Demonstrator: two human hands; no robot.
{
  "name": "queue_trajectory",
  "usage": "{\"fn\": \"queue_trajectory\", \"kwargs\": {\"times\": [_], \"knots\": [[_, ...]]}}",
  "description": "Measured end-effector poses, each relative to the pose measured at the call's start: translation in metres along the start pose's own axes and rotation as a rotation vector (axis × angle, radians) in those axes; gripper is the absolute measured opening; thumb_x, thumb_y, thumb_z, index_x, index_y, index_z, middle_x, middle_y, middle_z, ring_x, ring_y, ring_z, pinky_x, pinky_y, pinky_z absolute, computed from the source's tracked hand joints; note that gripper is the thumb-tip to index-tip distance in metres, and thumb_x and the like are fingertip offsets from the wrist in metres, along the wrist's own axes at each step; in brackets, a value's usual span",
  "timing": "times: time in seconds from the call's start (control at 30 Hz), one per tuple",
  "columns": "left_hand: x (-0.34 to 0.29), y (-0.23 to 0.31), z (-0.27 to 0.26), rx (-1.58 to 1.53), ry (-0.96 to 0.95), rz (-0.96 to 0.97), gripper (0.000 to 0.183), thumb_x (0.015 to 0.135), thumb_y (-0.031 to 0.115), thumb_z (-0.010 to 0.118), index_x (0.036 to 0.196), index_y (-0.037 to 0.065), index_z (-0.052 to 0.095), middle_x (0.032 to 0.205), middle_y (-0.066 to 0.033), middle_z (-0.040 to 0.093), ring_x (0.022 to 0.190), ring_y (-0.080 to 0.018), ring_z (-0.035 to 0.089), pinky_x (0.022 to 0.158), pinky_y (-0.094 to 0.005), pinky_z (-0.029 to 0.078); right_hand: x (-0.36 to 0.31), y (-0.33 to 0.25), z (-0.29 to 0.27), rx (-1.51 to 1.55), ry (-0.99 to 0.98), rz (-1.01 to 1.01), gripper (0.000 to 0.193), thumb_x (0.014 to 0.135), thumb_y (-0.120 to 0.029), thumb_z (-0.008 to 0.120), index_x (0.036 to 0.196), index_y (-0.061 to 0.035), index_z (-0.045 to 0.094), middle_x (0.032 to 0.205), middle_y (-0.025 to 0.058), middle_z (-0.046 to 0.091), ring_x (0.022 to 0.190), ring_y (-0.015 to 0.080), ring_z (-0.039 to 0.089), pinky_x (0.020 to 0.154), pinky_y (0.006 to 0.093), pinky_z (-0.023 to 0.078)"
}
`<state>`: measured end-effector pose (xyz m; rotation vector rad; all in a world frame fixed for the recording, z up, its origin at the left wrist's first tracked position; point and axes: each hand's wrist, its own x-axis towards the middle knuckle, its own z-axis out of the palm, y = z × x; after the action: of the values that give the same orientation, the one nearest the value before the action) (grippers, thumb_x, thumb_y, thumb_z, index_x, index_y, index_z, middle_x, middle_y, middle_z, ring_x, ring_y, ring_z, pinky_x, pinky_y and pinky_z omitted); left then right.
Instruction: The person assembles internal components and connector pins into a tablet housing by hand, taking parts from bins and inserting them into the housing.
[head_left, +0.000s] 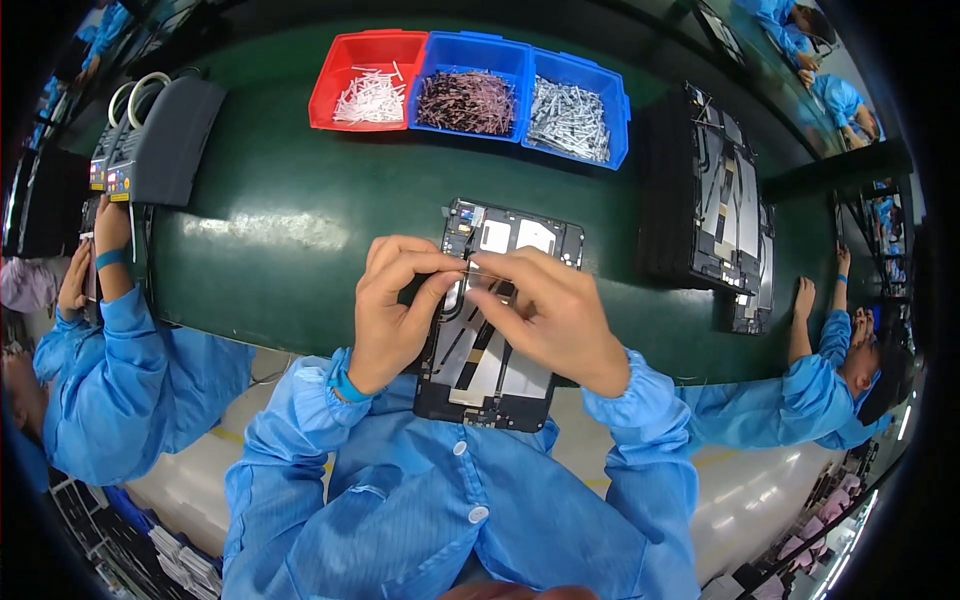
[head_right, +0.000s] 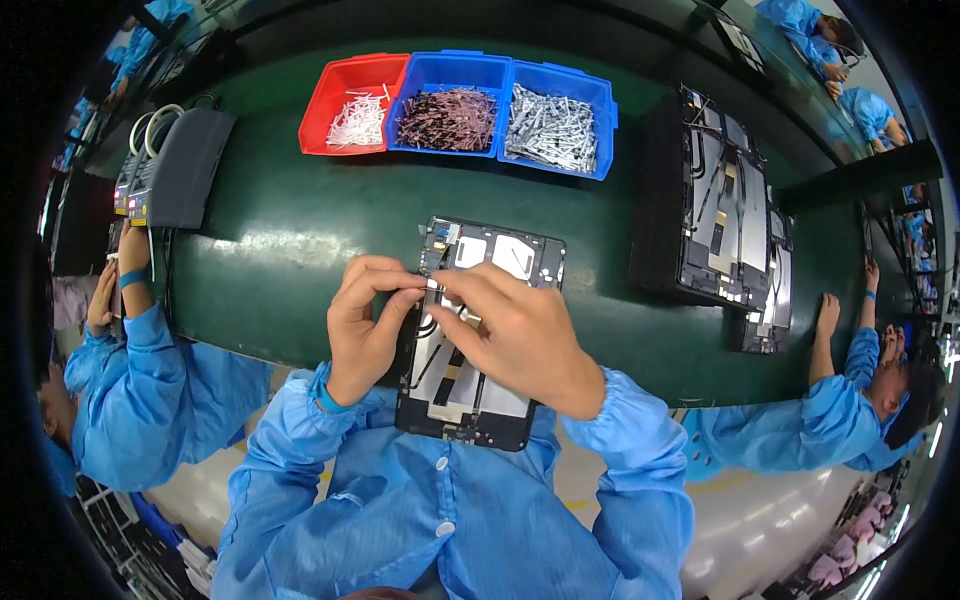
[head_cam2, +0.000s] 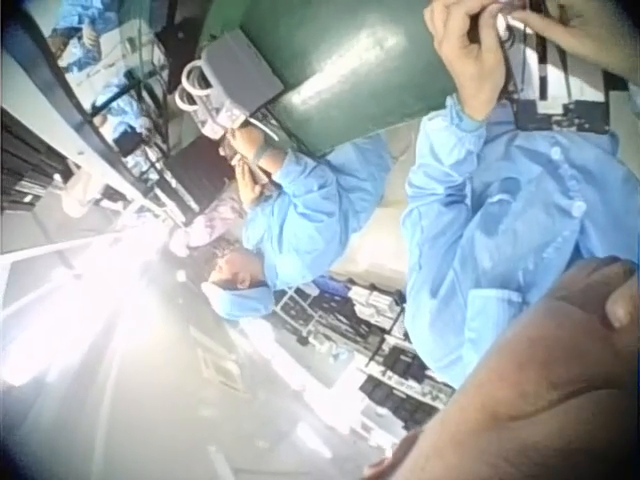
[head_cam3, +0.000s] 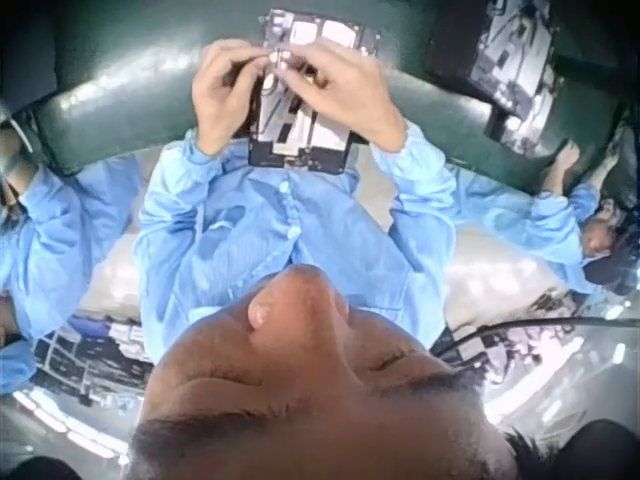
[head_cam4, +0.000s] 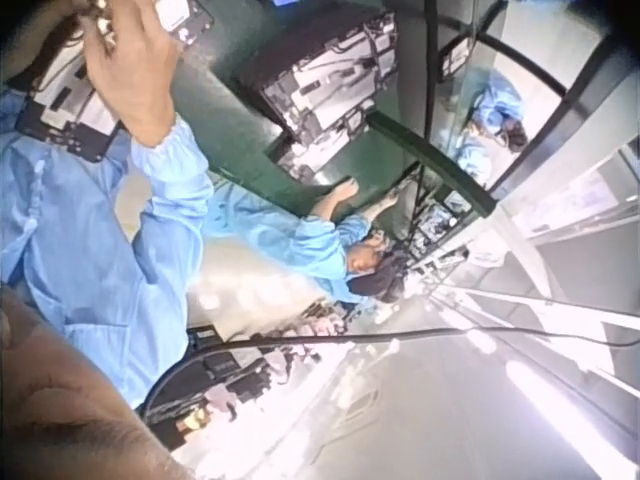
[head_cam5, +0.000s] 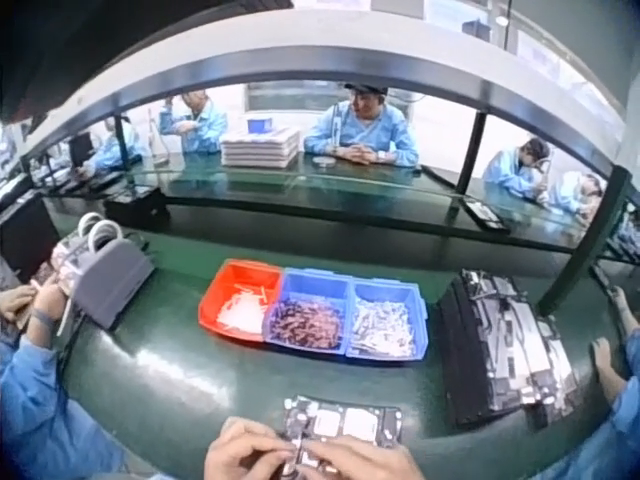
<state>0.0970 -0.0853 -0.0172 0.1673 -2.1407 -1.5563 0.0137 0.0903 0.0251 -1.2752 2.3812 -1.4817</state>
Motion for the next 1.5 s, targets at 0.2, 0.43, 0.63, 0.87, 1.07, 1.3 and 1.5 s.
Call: {"fn": "queue_trajectory", "kwargs": {"times": [0.2,0.43,0.63,0.87,1.07,1.3,1.5], "knots": [[0.002,0.003,-0.006,0.102,-0.035,0.055,0.013,0.084,0.002,0.076,0.096,0.008,0.076,0.094,-0.0067,0.064,0.094,-0.0246,0.059,0.084,-0.0345,0.047,-0.003,0.007,0.014,0.034,0.102,-0.063,0.018,0.086,0.003,0.075,0.104,0.0003,0.072,0.085,0.0082,0.069,0.053,0.0089,0.059,0.046,0.0244,0.044],[0.011,0.011,-0.018,0.197,-0.108,0.009,0.022,0.082,0.003,0.078,0.103,0.008,0.074,0.102,-0.0064,0.06,0.091,-0.0213,0.057,0.077,-0.0321,0.048,0.0,0.006,0.018,-0.009,0.083,0.06,0.011,0.085,-0.001,0.073,0.094,-0.0017,0.067,0.082,0.0092,0.065,0.064,0.022,0.068,0.054,0.0319,0.054],[0.028,-0.008,-0.036,-0.186,-0.331,-0.662,0.026,0.098,0.013,0.069,0.118,-0.003,0.062,0.094,-0.0032,0.066,0.055,-0.0015,0.052,0.047,-0.0181,0.039,0.007,0.028,0.035,-0.081,0.042,0.076,0.008,0.085,-0.006,0.071,0.091,-0.0043,0.065,0.081,0.0084,0.063,0.063,0.0279,0.067,0.054,0.0375,0.054],[0.042,-0.009,-0.036,-0.143,-0.422,-0.786,0.018,0.097,0.015,0.071,0.107,0.001,0.064,0.083,0.0011,0.064,0.053,-0.0013,0.049,0.04,-0.0189,0.034,0.007,0.03,0.038,-0.152,0.026,0.024,0.008,0.084,-0.007,0.071,0.089,-0.0057,0.065,0.082,0.0061,0.061,0.061,0.0288,0.065,0.05,0.0394,0.052],[0.051,-0.008,-0.034,-0.083,-0.469,-0.779,0.013,0.096,0.012,0.071,0.101,0.002,0.065,0.077,0.0021,0.062,0.053,-0.001,0.051,0.04,-0.0184,0.035,0.007,0.031,0.039,-0.195,0.006,0.019,0.009,0.085,-0.009,0.073,0.088,-0.0065,0.064,0.082,0.0051,0.058,0.06,0.0271,0.065,0.048,0.0388,0.05],[0.05,-0.01,-0.034,-0.076,-0.476,-0.743,0.014,0.096,0.013,0.07,0.1,0.0,0.066,0.077,0.0005,0.064,0.052,-0.0022,0.052,0.04,-0.0193,0.036,0.007,0.032,0.039,-0.221,-0.001,-0.01,0.011,0.086,-0.011,0.072,0.089,-0.0074,0.062,0.082,0.0045,0.057,0.059,0.0252,0.064,0.046,0.0381,0.048],[0.041,-0.009,-0.028,-0.009,-0.451,-0.671,0.016,0.097,0.014,0.069,0.102,-0.001,0.065,0.066,-0.0003,0.063,0.052,-0.0027,0.053,0.041,-0.0204,0.036,0.003,0.036,0.039,-0.242,0.021,-0.021,0.012,0.086,-0.013,0.072,0.086,-0.0075,0.06,0.081,0.0046,0.056,0.058,0.0241,0.063,0.045,0.0378,0.047]]}}
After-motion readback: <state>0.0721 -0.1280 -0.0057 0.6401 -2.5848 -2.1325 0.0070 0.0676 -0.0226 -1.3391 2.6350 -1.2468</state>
